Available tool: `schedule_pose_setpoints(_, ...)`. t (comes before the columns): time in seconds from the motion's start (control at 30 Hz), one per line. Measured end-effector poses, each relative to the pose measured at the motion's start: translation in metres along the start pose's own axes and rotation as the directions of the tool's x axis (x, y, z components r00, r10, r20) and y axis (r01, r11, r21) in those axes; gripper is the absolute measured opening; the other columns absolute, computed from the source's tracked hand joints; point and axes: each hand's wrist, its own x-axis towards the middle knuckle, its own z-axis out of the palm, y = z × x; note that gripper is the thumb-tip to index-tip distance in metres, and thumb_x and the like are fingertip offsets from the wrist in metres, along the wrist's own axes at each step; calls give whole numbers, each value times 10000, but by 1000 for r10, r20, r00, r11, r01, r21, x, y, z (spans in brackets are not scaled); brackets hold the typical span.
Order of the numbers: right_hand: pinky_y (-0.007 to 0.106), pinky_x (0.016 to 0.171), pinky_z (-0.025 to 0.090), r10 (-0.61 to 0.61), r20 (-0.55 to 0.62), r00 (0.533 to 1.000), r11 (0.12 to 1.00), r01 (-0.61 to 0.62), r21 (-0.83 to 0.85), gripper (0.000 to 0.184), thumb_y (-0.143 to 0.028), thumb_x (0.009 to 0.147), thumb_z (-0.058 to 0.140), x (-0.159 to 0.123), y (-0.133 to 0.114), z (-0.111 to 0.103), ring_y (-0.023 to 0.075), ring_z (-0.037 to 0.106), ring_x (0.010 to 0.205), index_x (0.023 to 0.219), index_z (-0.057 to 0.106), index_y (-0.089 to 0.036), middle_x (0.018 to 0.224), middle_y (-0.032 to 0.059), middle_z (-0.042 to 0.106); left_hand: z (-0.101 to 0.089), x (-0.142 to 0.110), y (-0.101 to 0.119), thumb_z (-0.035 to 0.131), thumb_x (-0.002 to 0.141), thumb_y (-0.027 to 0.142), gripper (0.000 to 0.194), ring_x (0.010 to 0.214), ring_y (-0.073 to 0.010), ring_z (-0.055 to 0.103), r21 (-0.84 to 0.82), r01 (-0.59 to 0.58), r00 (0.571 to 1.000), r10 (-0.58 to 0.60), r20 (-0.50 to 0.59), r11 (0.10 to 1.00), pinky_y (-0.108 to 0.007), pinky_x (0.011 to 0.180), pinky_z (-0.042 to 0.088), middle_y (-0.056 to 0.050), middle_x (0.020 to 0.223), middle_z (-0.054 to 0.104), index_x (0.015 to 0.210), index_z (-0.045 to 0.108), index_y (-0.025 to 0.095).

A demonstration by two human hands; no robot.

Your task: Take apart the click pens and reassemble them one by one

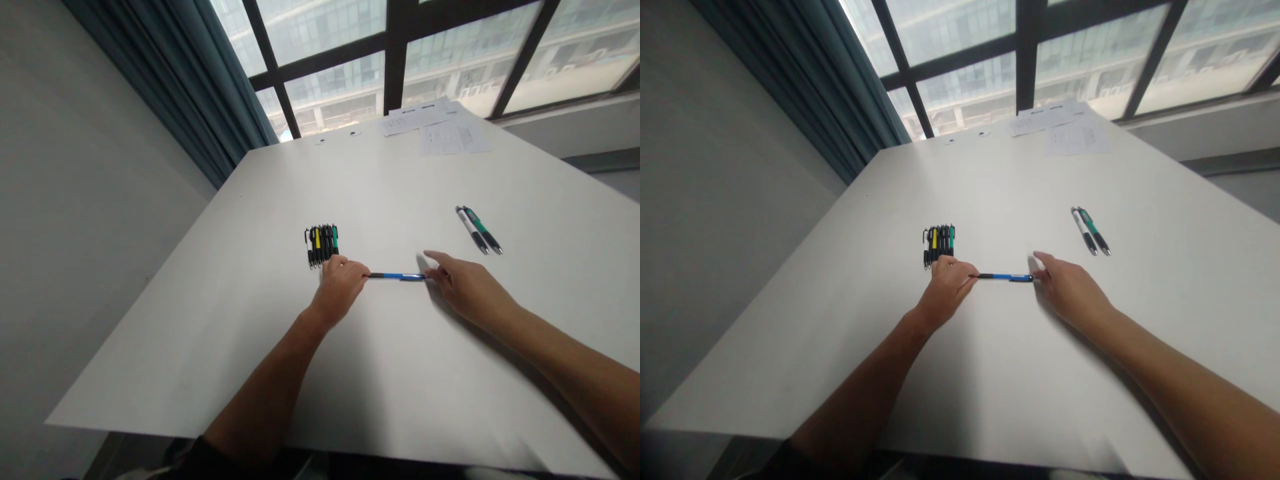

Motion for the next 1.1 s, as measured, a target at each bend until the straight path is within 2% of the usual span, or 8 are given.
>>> schedule_pose_setpoints(0.07,368,718,491,-53,20,998,997,52,50,278,-298,942,488,1,0,-5,286,721,822,991,740,-191,907,104,787,-1,-3,2,611,952,195,65,1002,-232,547,-174,-1,1000,-3,-19,985,-392,908,421,-53,986,721,991,662,198)
schedule_pose_setpoints(0.13,353,678,484,-54,32,998,991,50,122,288,-339,950,488,2,1,-10,255,703,756,885,734,-204,856,88,773,-2,-4,3,602,949,188,73,958,-199,586,-334,28,998,-45,-44,942,-352,894,462,-56,988,697,1002,653,188)
schedule_pose_setpoints(0.23,314,541,433,38,103,994,951,-67,302,309,-438,960,510,-2,1,-16,193,625,570,922,714,-209,724,53,726,0,-5,4,628,927,196,58,891,-162,624,-538,142,979,-200,-51,831,-303,844,499,-47,964,683,975,659,186)
schedule_pose_setpoints(0.37,264,438,365,112,243,964,800,-232,554,309,-506,925,594,-8,-2,-15,142,531,453,981,668,-211,574,-14,625,4,-5,3,720,864,248,112,910,-162,669,-796,258,919,-392,28,548,-299,867,529,-56,963,712,940,681,175)
schedule_pose_setpoints(0.43,258,442,387,123,218,968,738,-236,632,318,-509,915,616,-10,-5,-13,142,548,470,1009,656,-207,574,-24,603,5,-4,1,767,825,274,166,921,-167,686,-858,294,887,-455,80,422,-304,875,539,-63,971,735,938,702,170)
schedule_pose_setpoints(0.53,267,485,448,135,111,985,715,-174,677,324,-499,899,647,-9,-7,-12,145,586,510,1021,657,-199,637,-4,636,3,-2,-2,800,797,298,221,919,-169,706,-878,353,847,-509,154,322,-307,879,549,-69,972,767,967,743,170)
schedule_pose_setpoints(0.8,252,449,446,173,7,985,771,-140,621,335,-508,932,616,-11,-1,-10,137,568,486,1084,649,-211,650,6,658,1,1,-1,814,780,303,227,880,-171,731,-888,404,822,-513,247,220,-332,907,559,-71,928,792,962,783,172)
schedule_pose_setpoints(1.1,248,451,431,194,29,981,831,-180,527,333,-527,968,537,-8,-2,-9,138,572,476,1037,639,-217,631,-2,657,2,2,0,754,830,418,297,680,-125,664,-885,405,825,-509,246,230,-272,694,544,-47,777,743,933,713,142)
